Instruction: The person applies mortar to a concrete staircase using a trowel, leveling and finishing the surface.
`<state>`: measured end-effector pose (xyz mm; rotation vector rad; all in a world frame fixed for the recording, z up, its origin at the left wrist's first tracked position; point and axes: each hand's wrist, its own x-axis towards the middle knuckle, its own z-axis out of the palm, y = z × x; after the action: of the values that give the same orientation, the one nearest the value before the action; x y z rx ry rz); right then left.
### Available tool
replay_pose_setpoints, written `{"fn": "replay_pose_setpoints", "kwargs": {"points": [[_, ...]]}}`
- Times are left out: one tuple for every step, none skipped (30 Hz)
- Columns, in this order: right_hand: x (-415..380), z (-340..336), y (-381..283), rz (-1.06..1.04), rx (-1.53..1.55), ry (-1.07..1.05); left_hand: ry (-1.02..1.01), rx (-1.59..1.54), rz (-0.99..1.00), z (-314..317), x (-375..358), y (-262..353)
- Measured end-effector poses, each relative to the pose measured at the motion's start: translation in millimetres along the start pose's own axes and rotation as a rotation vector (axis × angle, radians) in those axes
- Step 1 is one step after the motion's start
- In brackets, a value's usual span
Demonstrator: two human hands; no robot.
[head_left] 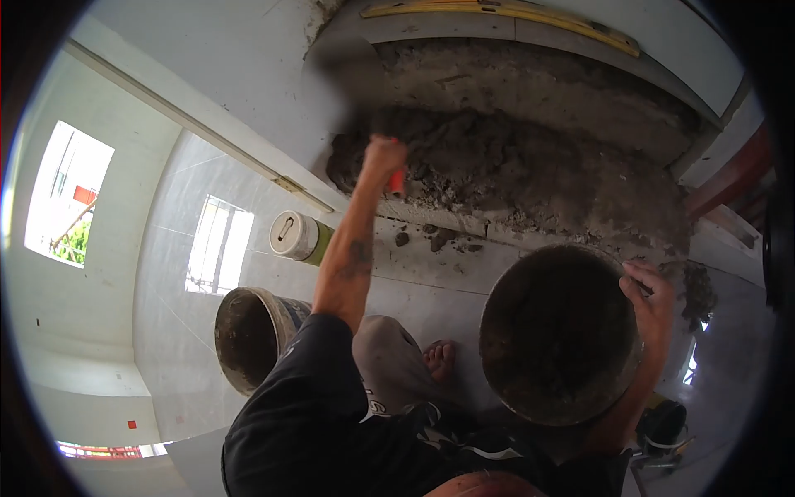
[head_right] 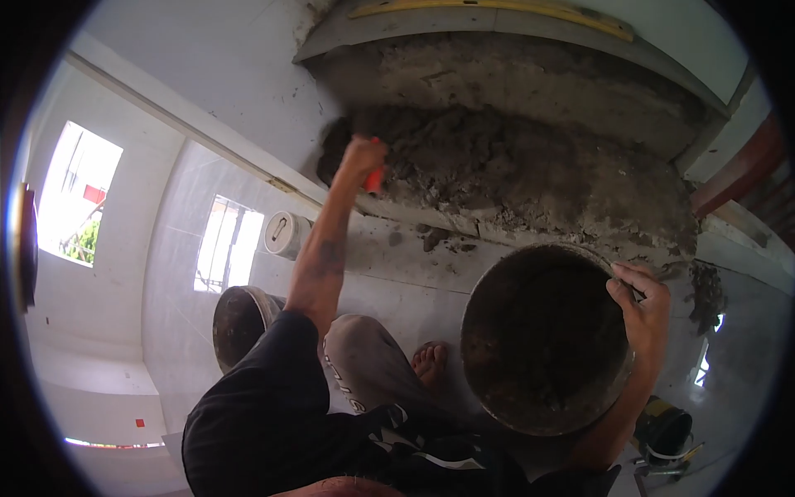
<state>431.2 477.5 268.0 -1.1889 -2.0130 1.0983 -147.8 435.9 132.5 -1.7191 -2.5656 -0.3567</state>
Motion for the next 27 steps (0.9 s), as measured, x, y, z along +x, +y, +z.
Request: {"fn": "replay_pose_setpoints", "kwargs": {"points": [[-1, -2, 3, 0.0, -0.003, 0.003, 0.059, -0.304, -0.151, 2, -4, -19], [-3, -7, 6, 0.004, -0.007, 0.014, 0.143, -0.919, -0.497, -47, -27, 16], [-8, -12, 8, 0.02, -0.011, 0.022, 0.015, -0.984, -0.549, -93, -43, 37], [-10, -14, 7, 0.042, -0.008, 0.044, 0.012, -0.976, -0.557, -108, -46, 36], [-9, -13, 6, 0.055, 0.001, 0.053, -0.105, -0.853, -0.479, -121, -53, 30], [-8, -13, 11, 0.045, 0.011, 0.031, -0.215, -0.731, -0.403, -136, -61, 29], [-6, -17, 19, 0.021, -0.029, 0.04, -0.293, -0.779, -0.408, -144, -64, 35], [-2, -18, 23, -0.001, -0.071, 0.045, -0.278, -0.776, -0.428, -142, -64, 39], [-1, -15, 17, 0.021, -0.074, 0.06, -0.346, -0.781, -0.362, -135, -60, 44], [0, -14, 17, 0.02, -0.073, 0.051, -0.415, -0.785, -0.287, -130, -57, 51], [2, -14, 18, 0.015, -0.074, 0.054, -0.448, -0.715, -0.285, -129, -53, 60], [2, -16, 19, 0.015, -0.074, 0.062, -0.446, -0.715, -0.275, -124, -45, 51], [1, -17, 19, 0.016, -0.073, 0.071, -0.43, -0.717, -0.346, -113, -36, 29], [-3, -20, 19, 0.046, -0.084, 0.07, -0.413, -0.718, -0.414, -104, -29, 8], [-6, -22, 19, 0.075, -0.094, 0.07, -0.362, -0.673, -0.397, -102, -26, -13], [-7, -25, 23, 0.071, -0.092, 0.084, -0.348, -0.58, -0.409, -103, -23, -34], [-11, -28, 32, 0.085, -0.038, 0.092, -0.339, -0.488, -0.42, -106, -21, -51], [-16, -32, 39, 0.104, 0.015, 0.098, -0.321, -0.407, -0.449, -112, -21, -65], [-19, -36, 42, 0.11, 0.013, 0.109, -0.272, -0.427, -0.461, -123, -27, -64], [-21, -39, 44, 0.106, -0.025, 0.111, -0.274, -0.427, -0.458, -133, -31, -55], [-21, -39, 45, 0.102, -0.062, 0.105, -0.192, -0.461, -0.508, -143, -37, -49], [-20, -37, 45, 0.102, -0.061, 0.099, -0.109, -0.493, -0.558, -149, -43, -48], [-20, -36, 45, 0.116, -0.071, 0.09, -0.108, -0.493, -0.561, -148, -44, -51], [-20, -37, 45, 0.13, -0.084, 0.088, -0.067, -0.402, -0.541, -143, -43, -53], [-22, -39, 43, 0.133, -0.091, 0.1, -0.028, -0.316, -0.511, -134, -38, -53], [-21, -39, 40, 0.164, -0.137, 0.102, 0.012, -0.232, -0.473, -123, -28, -52], [-21, -38, 38, 0.198, -0.181, 0.107, 0.011, -0.243, -0.45, -97, -18, -71]]}}
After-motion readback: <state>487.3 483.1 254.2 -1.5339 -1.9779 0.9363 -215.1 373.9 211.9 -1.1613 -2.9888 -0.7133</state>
